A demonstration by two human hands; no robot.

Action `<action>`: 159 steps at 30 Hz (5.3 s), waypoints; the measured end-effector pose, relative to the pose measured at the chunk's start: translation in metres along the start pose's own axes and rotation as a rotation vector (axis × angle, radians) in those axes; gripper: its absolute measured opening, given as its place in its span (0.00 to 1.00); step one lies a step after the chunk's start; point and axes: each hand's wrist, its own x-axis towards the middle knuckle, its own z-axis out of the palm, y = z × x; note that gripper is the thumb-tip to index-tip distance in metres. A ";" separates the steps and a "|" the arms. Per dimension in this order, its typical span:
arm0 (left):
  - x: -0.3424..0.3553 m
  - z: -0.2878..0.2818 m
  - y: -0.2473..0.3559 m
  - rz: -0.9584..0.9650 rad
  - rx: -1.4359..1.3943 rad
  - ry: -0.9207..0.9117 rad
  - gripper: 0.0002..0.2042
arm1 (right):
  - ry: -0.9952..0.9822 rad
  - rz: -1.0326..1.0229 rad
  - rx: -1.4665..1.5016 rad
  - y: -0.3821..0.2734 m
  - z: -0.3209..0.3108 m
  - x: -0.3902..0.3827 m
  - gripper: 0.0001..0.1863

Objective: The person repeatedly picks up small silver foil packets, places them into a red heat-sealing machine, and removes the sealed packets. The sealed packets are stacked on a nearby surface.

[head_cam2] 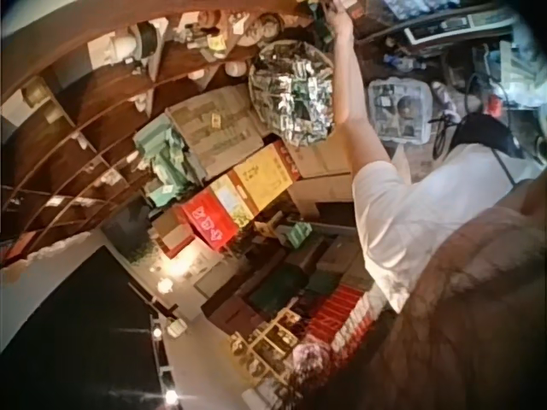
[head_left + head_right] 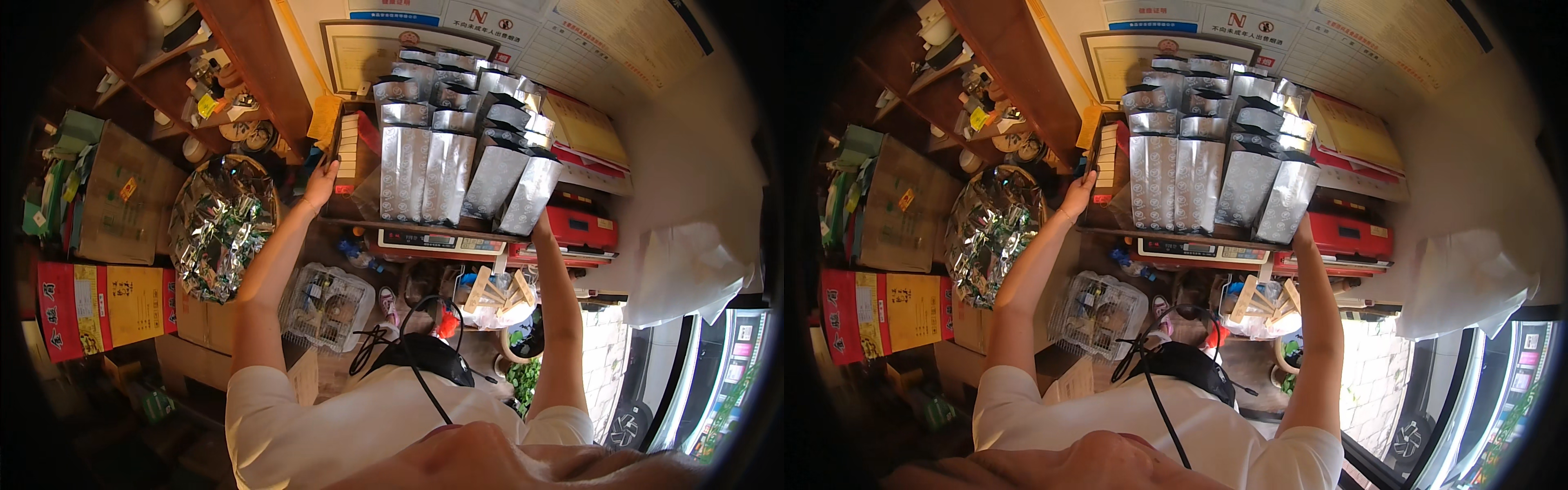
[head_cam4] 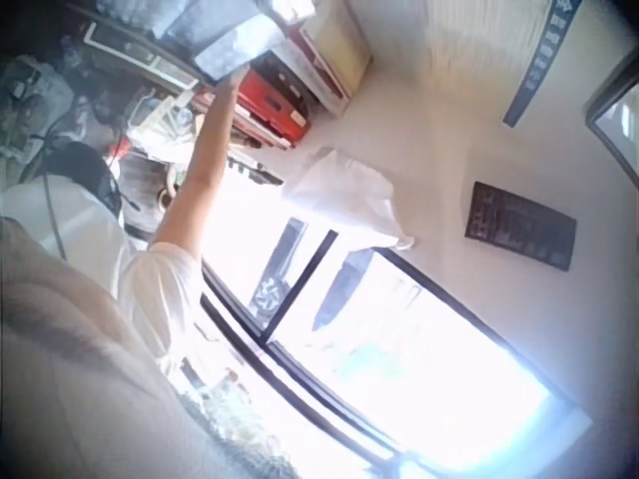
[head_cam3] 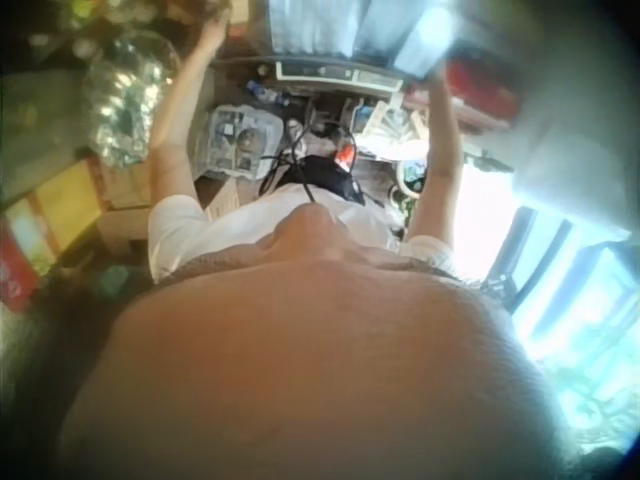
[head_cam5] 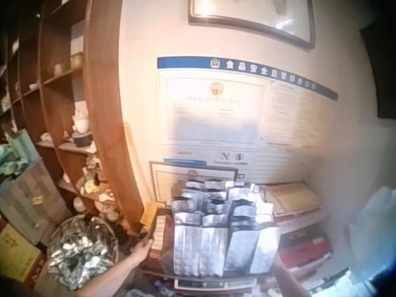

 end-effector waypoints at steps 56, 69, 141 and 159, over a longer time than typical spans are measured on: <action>-0.183 -0.164 -0.087 -0.175 0.355 0.285 0.20 | -0.494 -0.274 -1.199 0.015 0.129 0.302 0.17; -0.184 -0.148 -0.071 -0.257 0.208 0.396 0.21 | -0.513 -0.299 -1.219 0.028 0.142 0.329 0.16; -0.163 -0.095 0.031 -0.270 0.109 0.345 0.30 | -0.167 -0.442 -1.457 -0.021 0.066 0.294 0.16; -0.175 -0.096 0.013 -0.213 0.078 0.318 0.35 | -0.224 0.069 -0.415 0.055 0.063 -0.071 0.31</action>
